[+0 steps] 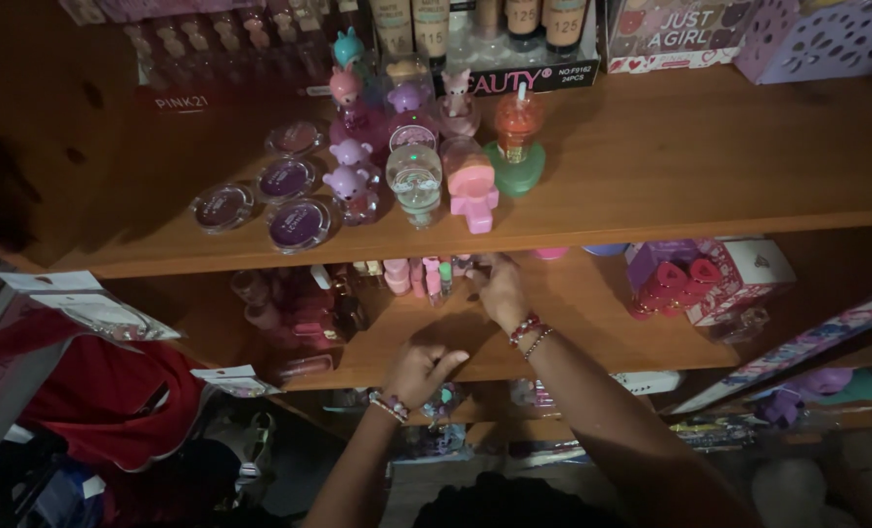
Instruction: Organizing and inspecting various cosmetic products on a retail shelf
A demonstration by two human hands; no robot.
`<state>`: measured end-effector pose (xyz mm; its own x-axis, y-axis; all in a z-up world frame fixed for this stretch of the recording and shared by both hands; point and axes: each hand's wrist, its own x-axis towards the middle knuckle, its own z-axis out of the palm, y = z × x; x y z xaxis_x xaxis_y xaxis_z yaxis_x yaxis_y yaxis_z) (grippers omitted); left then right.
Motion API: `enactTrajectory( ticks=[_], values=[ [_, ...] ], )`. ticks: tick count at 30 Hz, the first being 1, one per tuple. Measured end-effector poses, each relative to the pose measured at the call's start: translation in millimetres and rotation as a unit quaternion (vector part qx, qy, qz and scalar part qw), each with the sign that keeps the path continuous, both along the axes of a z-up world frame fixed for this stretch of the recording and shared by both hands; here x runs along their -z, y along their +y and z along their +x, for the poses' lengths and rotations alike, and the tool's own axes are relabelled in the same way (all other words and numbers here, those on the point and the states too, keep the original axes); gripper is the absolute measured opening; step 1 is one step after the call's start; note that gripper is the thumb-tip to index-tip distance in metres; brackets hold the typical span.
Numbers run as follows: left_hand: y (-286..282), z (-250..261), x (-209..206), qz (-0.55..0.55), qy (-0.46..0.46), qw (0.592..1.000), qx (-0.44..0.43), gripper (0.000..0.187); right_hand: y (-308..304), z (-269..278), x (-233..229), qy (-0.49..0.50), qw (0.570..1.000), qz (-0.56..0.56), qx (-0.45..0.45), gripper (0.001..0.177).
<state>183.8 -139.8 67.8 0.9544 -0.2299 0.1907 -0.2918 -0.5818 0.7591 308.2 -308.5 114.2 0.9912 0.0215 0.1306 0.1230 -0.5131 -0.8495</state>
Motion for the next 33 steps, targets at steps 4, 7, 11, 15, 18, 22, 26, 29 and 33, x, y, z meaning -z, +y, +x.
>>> enactTrajectory(
  ticks=[4, 7, 11, 15, 18, 22, 26, 29, 33],
  values=[
    [-1.2, -2.1, -6.1, 0.003, 0.007, 1.0, -0.009, 0.05, -1.9, 2.8, 7.3, 0.008, 1.0, 0.001, -0.004, 0.021],
    [0.8, 1.8, 1.1, 0.011, 0.036, 0.999, -0.024, 0.05, -0.5, 6.4, 15.2, 0.011, 1.0, -0.008, -0.01, 0.027],
    [1.5, 5.7, 24.7, -0.065, 0.061, 0.995, -0.035, 0.049, -4.0, 1.2, 4.4, 0.022, 0.999, 0.006, -0.024, 0.027],
    [-0.7, -0.2, 7.3, -0.075, 0.061, 0.994, -0.049, 0.049, -24.9, -5.5, 35.8, -0.089, 0.993, 0.048, -0.063, 0.039],
    [-0.8, 1.8, -1.4, -0.084, 0.067, 0.993, -0.043, 0.049, -51.0, -46.2, 33.5, -0.17, 0.983, 0.005, -0.073, 0.047],
    [-1.0, -2.2, -3.1, -0.042, 0.065, 0.997, 0.009, 0.059, -69.5, -139.4, -62.2, -0.086, 0.97, 0.033, -0.224, 0.03],
    [-0.4, -1.3, 4.5, -0.019, 0.025, 1.0, 0.003, 0.06, -75.2, -185.2, -143.9, -0.065, 0.974, -0.062, -0.21, 0.017],
    [2.1, -0.4, 0.5, -0.036, 0.078, 0.996, 0.034, 0.059, -72.0, -212.3, -201.2, -0.226, 0.942, -0.036, -0.245, 0.008],
    [5.2, -3.3, -9.3, 0.046, 0.035, 0.997, 0.05, 0.063, -73.7, -220.6, -245.6, -0.374, 0.878, -0.104, -0.281, 0.019]
  ],
)
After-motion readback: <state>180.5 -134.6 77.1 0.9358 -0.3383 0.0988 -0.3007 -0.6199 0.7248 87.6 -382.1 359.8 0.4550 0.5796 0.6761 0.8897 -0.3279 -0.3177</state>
